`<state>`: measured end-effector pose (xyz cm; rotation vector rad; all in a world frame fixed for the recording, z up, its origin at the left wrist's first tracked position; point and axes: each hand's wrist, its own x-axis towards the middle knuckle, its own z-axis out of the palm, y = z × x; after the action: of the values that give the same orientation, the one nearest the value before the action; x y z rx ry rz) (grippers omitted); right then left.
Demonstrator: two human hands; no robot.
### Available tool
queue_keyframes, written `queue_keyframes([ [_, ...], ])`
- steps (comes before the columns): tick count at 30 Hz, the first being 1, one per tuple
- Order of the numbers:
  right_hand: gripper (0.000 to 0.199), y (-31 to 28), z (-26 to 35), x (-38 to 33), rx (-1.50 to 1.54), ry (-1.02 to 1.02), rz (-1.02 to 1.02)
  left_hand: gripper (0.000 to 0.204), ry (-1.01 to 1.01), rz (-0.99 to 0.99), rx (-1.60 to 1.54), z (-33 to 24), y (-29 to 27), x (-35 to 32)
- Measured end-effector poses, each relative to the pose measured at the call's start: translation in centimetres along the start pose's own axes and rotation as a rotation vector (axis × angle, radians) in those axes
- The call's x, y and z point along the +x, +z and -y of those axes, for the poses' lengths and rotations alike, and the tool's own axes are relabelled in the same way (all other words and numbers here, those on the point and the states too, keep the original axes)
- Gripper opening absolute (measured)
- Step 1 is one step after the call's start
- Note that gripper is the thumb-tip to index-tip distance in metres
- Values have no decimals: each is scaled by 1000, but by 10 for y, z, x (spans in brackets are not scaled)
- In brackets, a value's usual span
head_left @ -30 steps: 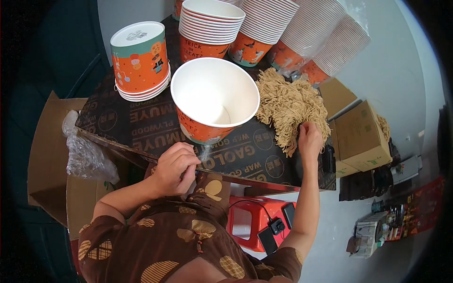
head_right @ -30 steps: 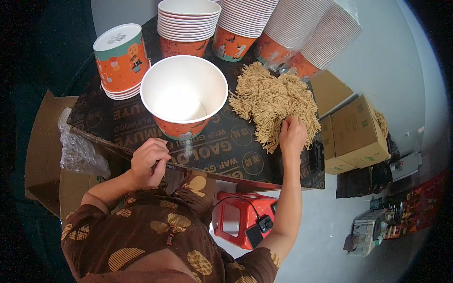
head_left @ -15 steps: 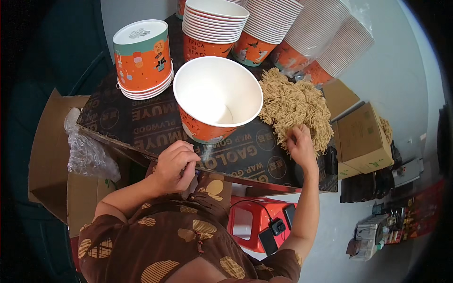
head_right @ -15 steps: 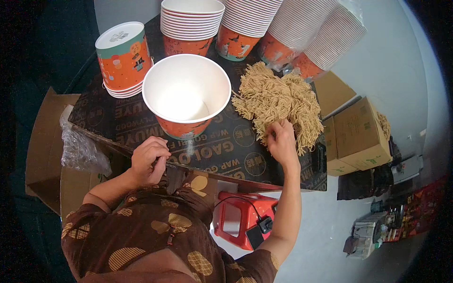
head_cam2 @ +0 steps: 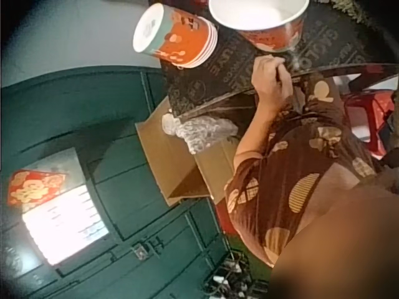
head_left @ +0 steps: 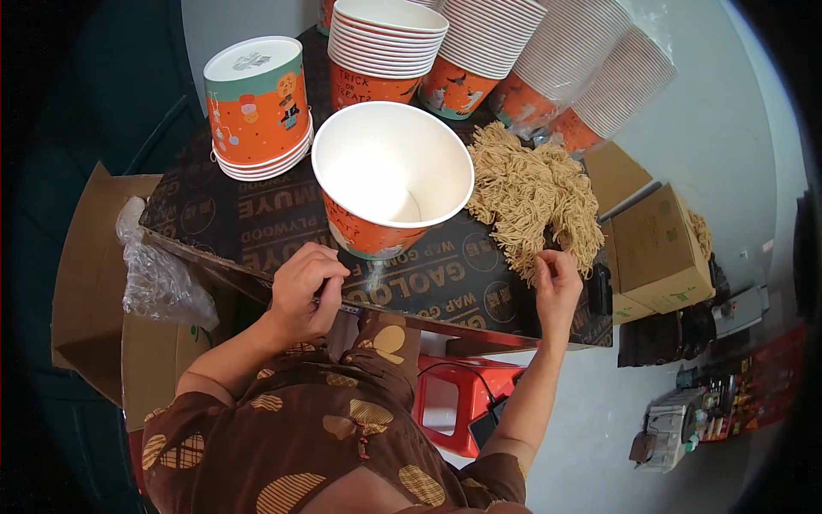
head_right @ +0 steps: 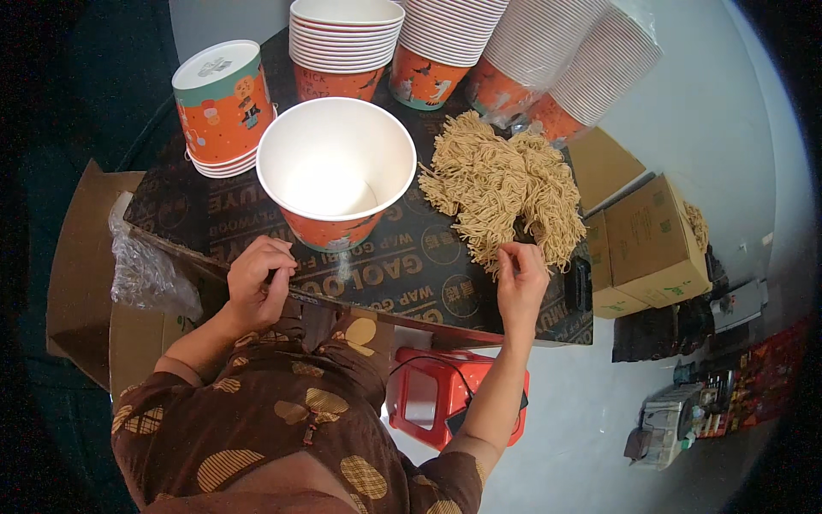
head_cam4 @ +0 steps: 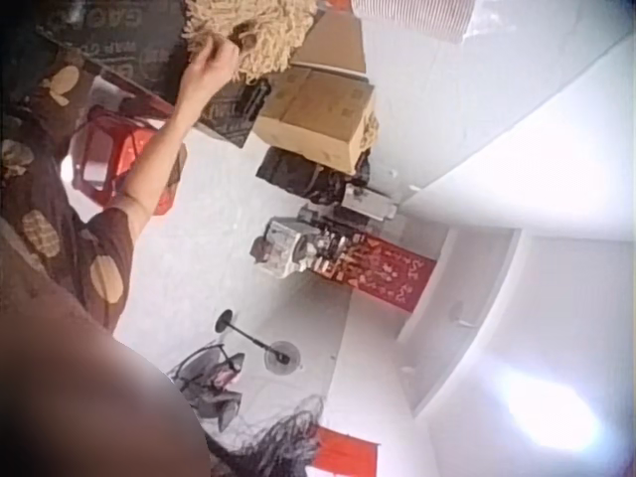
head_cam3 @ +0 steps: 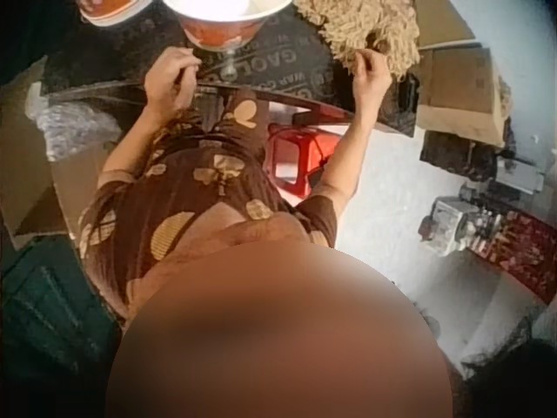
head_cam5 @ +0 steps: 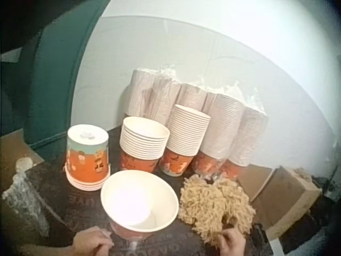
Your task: Attaching handle strings to paper buckets using a small wooden stick tool.
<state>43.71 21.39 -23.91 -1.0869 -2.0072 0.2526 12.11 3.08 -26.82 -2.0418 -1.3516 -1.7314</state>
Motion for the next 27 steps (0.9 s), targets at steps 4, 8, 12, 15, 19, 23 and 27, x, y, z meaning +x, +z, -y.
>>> queue_keyframes([
  [4,5,8,3,12,-58,-66,39,21,-45,24,2,3,2,-2],
  [8,6,16,9,31,-147,-157,66,19,-108,32,19,3,3,-4],
  [12,8,30,17,49,-214,-204,113,19,-109,43,50,4,4,-4],
  [15,13,43,10,56,-390,-246,180,18,-103,41,64,6,6,-6],
  [19,10,49,5,55,-426,-307,137,18,-111,47,57,5,5,-5],
  [23,6,42,25,42,-258,-286,165,18,-95,44,63,6,7,-7],
  [27,6,42,69,6,-163,-472,248,18,-61,19,86,7,9,-6],
])
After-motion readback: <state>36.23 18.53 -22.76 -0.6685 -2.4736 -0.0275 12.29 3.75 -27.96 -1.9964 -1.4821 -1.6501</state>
